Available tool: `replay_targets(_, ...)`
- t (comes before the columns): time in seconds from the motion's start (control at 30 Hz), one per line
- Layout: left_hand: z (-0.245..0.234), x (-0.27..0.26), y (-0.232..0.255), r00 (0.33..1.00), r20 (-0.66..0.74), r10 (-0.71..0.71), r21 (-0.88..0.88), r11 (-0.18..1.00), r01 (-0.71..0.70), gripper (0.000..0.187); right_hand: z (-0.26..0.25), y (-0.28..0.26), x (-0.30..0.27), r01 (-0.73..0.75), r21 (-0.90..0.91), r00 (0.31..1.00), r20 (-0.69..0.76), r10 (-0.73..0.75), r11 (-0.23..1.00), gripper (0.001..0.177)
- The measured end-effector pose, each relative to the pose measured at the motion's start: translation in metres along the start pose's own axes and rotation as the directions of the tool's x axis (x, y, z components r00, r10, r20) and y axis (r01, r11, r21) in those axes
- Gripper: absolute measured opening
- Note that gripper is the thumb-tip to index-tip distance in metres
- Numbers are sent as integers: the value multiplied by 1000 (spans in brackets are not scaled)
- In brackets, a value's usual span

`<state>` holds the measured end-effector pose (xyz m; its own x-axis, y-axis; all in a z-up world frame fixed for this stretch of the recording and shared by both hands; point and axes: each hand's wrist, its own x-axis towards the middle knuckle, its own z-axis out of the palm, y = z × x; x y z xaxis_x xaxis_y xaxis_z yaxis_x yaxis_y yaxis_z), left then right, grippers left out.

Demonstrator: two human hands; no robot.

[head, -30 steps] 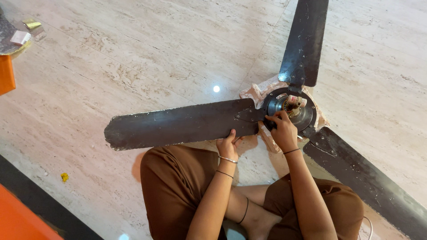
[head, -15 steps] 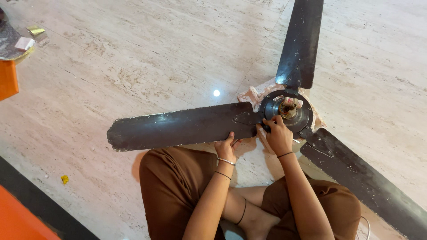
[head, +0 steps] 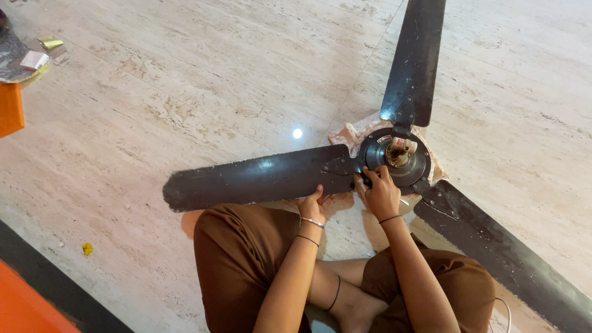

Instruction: The person sits on the floor and uses a screwdriver to attach fan blades to the central motor housing of a ceiling fan. They secure each blade by tightening screws at the mounting points.

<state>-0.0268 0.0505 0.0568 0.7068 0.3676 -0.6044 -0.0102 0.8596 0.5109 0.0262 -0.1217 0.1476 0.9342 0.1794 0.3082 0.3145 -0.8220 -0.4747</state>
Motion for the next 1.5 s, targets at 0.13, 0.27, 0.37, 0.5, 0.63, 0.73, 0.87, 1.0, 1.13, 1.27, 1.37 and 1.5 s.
replay_targets(0.13,-4,3,-5,996,-47,-74,-19,997,73,24,-2,-1,-2,13,3,1000,-3,-13,1000,26)
replay_targets(0.27,-7,7,-9,996,-45,-79,-19,997,78,26,-3,-3,-2,15,-13,1000,14,-15,1000,29)
replay_targets(0.37,-9,11,-15,991,-70,-110,-59,993,106,30,-1,-4,-3,26,-6,1000,-8,-26,1000,30)
replay_targets(0.5,-17,20,-26,982,-119,-149,-115,984,135,36,0,-3,-4,31,-14,999,-12,-32,999,30)
replay_targets(0.63,-27,34,-36,979,-95,-180,-178,971,162,29,2,-1,-7,52,-47,999,-11,-52,998,32)
replay_targets(0.73,-33,42,-42,979,-101,-177,-158,974,160,27,3,0,-8,83,-83,996,-23,-85,993,37)
replay_targets(0.87,-36,43,-45,983,-108,-150,-118,983,137,27,0,0,-8,70,-35,997,-7,-71,997,43)
replay_targets(1.0,-35,40,-51,986,-71,-149,-72,987,144,30,-7,-1,-5,39,-14,999,27,-38,999,40)
replay_targets(1.13,-33,31,-62,979,20,-201,36,979,200,33,-14,3,-4,-31,37,993,116,27,999,45)
replay_targets(1.27,-24,17,-64,967,102,-232,148,965,216,39,-19,19,-4,-12,174,997,77,-1,985,63)
replay_targets(1.37,-14,2,-66,954,165,-250,304,933,192,47,-27,40,1,-16,209,1000,-16,20,978,38)
replay_targets(1.5,-4,-16,-74,916,285,-281,452,882,130,69,-55,78,14,-323,385,946,125,299,864,14)
